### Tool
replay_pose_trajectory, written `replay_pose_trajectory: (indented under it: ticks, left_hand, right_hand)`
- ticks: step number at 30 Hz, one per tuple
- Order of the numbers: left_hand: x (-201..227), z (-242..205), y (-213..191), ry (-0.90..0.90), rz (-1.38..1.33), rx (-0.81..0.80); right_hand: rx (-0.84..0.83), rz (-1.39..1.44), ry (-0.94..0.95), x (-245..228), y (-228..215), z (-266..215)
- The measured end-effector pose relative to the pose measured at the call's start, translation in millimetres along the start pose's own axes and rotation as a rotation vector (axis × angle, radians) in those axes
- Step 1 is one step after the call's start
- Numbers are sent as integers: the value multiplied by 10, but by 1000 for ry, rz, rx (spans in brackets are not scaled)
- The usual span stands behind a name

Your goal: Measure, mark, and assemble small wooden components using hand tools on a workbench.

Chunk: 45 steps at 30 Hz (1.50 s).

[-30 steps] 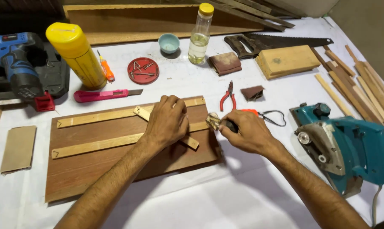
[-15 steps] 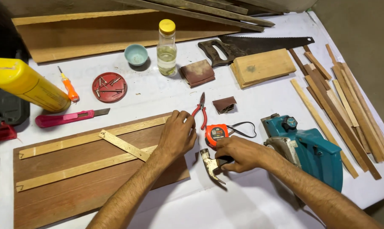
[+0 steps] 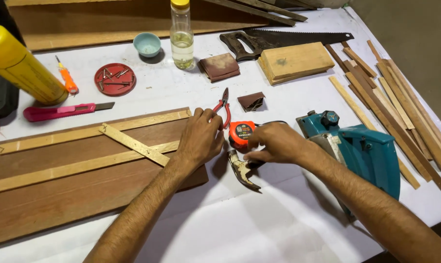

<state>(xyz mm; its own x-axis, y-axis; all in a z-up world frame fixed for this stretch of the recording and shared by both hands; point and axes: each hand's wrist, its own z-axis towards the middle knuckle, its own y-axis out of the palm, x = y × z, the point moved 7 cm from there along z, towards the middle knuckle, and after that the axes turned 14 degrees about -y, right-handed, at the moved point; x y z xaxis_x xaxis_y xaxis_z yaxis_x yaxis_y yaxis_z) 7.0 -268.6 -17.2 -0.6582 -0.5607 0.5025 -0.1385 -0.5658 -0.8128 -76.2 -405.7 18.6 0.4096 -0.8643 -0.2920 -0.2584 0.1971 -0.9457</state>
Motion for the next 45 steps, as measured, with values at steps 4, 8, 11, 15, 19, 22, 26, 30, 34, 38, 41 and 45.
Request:
replay_pose_trajectory:
  ticks: [4,8,11,15,19,22,26,30,34,38,41,45]
  left_hand:
    - [51,-226,-192,8,3,50]
    - [36,-513,-468,24,11,94]
    - [-114,-687,-760,-17,-32,114]
    - [-440,-761,-1088,-110,-102,107]
    - [-757,-770,-1142,-390,-381,-1]
    - [-908,-874,-1103,-486,-728,-154]
    - [-1107,-1083,-1254,-401,-948,-297]
    - [-1367,-1398,-1556,-486,-1002,-307]
    - [-1866,-1692,-1821,-405,-1088,-205]
    - [-2466,-1961,-2149,-595,-866,-103]
    - [-2789,-2041,-2348,-577,-602,-16]
    - [-3030,-2074,-2502,-514,-262,46]
  right_hand:
    - [218,-55,55,147,30,3]
    - [343,-123,-181,171,209,121]
    - [248,-51,-76,357,330,212]
    - [134,29,199,135,151,352]
    - [346,234,-137,-559,-161,674]
    - [418,349,-363,-1157,-354,833]
    - [413,328,-499,-1537,-290,1157]
    - [316,405,-485,-1914,-230,1550]
    - [259,379,-722,-2241,-224,1800]
    - [-70,237,-311,-1941,-40,2068]
    - [-201,314,-66,-1561,124,2145]
    - [-227,343,-55,-1186,260,2203]
